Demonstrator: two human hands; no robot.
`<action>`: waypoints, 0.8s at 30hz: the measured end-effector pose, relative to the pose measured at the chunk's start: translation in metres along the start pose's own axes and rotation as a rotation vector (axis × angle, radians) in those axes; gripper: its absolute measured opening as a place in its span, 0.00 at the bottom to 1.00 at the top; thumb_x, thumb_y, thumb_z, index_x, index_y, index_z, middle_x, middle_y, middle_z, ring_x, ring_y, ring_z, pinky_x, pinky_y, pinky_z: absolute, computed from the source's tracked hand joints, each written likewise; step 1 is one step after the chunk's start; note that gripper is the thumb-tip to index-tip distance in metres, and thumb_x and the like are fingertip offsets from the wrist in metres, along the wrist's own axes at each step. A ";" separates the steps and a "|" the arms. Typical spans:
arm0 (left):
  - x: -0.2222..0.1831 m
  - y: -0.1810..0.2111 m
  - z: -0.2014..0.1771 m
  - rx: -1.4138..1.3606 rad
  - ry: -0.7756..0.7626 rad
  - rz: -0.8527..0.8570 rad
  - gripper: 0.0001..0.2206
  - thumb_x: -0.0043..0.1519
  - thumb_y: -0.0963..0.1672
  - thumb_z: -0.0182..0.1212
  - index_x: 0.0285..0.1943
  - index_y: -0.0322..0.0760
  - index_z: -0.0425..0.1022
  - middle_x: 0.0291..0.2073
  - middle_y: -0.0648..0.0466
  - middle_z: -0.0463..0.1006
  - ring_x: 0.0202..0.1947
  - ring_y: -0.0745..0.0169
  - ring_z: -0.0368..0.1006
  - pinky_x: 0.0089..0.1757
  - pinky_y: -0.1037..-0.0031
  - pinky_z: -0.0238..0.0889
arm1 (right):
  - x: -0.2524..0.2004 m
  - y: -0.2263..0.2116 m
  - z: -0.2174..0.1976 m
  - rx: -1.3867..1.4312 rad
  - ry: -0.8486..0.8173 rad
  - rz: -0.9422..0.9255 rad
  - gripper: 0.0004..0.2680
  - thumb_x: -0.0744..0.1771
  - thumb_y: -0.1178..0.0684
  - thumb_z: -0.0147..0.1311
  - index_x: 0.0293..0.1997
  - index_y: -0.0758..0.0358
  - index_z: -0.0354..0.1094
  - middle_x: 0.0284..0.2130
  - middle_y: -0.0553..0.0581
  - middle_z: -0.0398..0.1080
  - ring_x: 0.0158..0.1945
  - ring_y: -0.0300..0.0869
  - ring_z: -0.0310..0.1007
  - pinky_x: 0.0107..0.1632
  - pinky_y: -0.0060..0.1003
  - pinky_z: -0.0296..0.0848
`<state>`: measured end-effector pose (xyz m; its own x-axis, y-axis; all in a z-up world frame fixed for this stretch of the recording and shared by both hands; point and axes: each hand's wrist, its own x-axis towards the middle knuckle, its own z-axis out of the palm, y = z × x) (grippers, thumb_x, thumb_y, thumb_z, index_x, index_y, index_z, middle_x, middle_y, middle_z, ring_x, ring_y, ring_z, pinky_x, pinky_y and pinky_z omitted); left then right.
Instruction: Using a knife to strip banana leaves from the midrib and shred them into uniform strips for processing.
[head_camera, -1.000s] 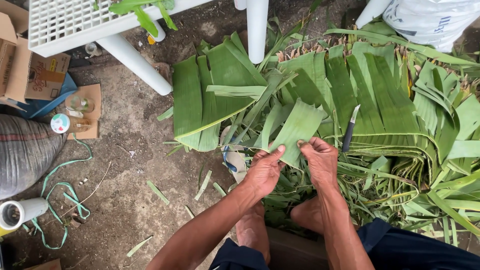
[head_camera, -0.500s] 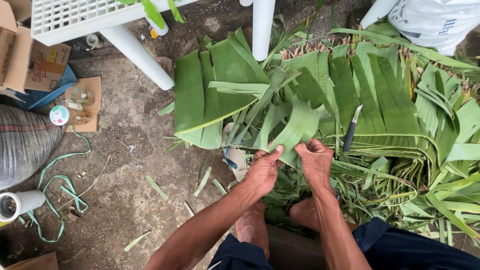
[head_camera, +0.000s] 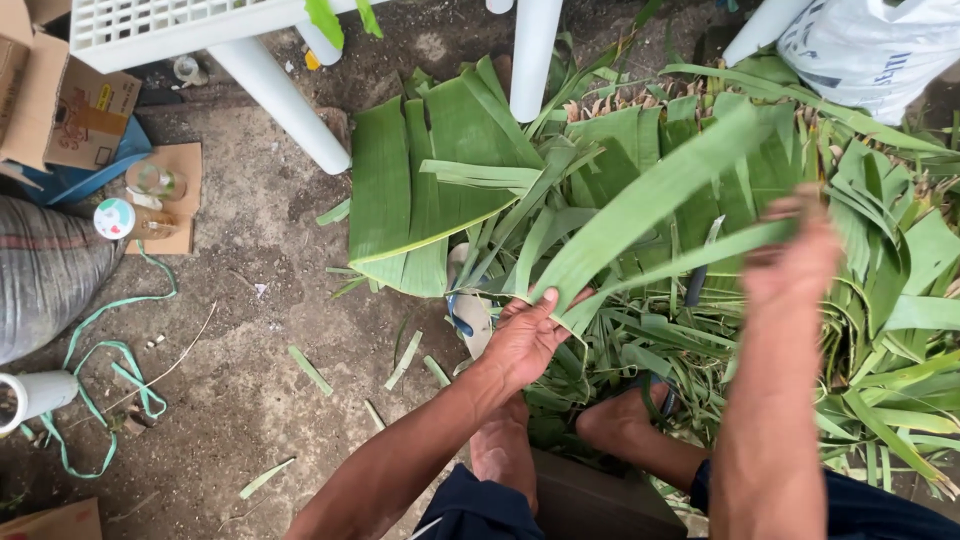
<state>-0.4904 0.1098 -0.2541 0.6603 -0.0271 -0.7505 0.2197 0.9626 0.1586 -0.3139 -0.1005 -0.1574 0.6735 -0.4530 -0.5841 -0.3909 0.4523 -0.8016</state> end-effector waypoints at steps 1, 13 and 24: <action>0.005 0.001 -0.005 -0.004 0.000 0.002 0.26 0.59 0.35 0.66 0.12 0.49 0.56 0.47 0.44 0.84 0.53 0.32 0.79 0.33 0.73 0.60 | 0.020 -0.005 -0.017 -0.003 -0.003 -0.001 0.06 0.70 0.51 0.54 0.32 0.45 0.68 0.29 0.43 0.67 0.42 0.34 0.72 0.74 0.47 0.66; 0.053 -0.010 -0.041 -0.100 -0.019 0.157 0.05 0.59 0.38 0.72 0.31 0.31 0.80 0.13 0.45 0.75 0.29 0.48 0.83 0.51 0.46 0.74 | -0.055 0.100 -0.017 -0.525 -0.355 -0.005 0.10 0.66 0.50 0.65 0.46 0.60 0.70 0.31 0.51 0.70 0.32 0.37 0.68 0.39 0.32 0.62; 0.042 -0.011 -0.027 -0.026 -0.028 0.195 0.06 0.64 0.40 0.66 0.35 0.30 0.81 0.51 0.38 0.82 0.56 0.45 0.78 0.61 0.59 0.61 | -0.054 0.155 -0.027 -0.116 -0.244 0.109 0.08 0.63 0.55 0.69 0.40 0.59 0.73 0.24 0.47 0.73 0.26 0.32 0.72 0.32 0.24 0.67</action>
<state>-0.4847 0.1056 -0.3047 0.7081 0.1532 -0.6893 0.0677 0.9569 0.2823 -0.4273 -0.0265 -0.2538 0.7490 -0.2020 -0.6310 -0.5291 0.3909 -0.7532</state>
